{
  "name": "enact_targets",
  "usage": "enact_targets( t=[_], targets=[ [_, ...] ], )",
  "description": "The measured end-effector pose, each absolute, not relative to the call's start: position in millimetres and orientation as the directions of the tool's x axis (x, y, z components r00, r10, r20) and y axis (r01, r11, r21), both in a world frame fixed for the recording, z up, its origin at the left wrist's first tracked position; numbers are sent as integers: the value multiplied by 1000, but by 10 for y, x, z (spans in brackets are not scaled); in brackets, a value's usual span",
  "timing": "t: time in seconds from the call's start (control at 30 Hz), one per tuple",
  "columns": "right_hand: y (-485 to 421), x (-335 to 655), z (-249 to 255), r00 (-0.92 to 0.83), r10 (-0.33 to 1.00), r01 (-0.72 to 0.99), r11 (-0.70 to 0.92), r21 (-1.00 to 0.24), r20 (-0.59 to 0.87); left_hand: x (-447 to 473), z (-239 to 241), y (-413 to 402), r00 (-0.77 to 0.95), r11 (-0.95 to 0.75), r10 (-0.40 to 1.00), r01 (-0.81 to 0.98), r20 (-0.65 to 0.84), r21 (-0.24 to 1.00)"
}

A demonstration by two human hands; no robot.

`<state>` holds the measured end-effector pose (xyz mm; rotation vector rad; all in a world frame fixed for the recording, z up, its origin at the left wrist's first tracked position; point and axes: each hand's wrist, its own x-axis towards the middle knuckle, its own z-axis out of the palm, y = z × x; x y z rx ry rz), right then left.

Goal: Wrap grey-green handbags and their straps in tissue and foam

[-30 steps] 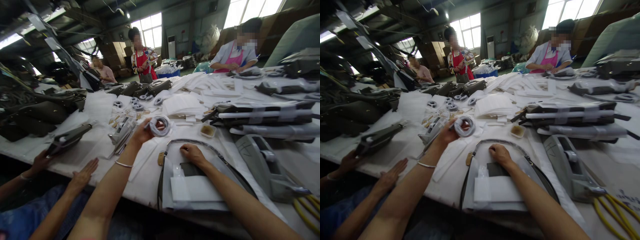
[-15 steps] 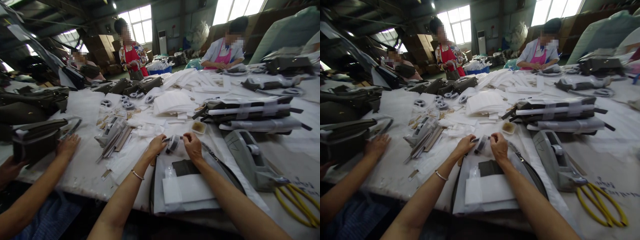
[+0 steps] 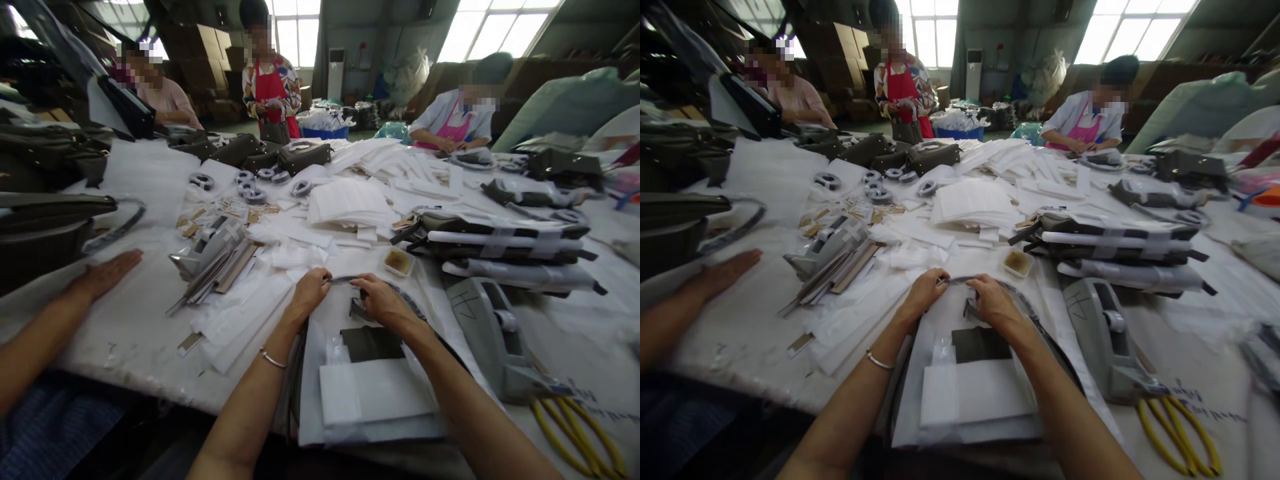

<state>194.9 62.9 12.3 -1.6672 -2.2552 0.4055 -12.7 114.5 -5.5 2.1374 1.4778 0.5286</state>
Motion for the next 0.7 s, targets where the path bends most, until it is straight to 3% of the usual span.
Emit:
enact_targets(
  t=[0.13,0.27,0.43,0.6,0.7],
  targets=[
    [745,1900,267,-305,949,940,286,-185,-83,-140,-106,1185,373,-325,926,720,53,613],
    [900,1695,336,-314,943,950,310,-48,-110,-170,-144,1213,400,-345,915,703,56,622],
    [1063,1509,261,-306,952,949,303,-93,-20,-244,-99,1225,426,-364,903,695,52,620],
    [1132,1499,187,-336,930,941,324,-101,-147,-173,-16,1100,383,-347,922,744,62,571],
    [1151,1493,222,-305,940,952,297,-77,-153,-74,-14,1029,349,-332,934,776,73,536]
  ],
)
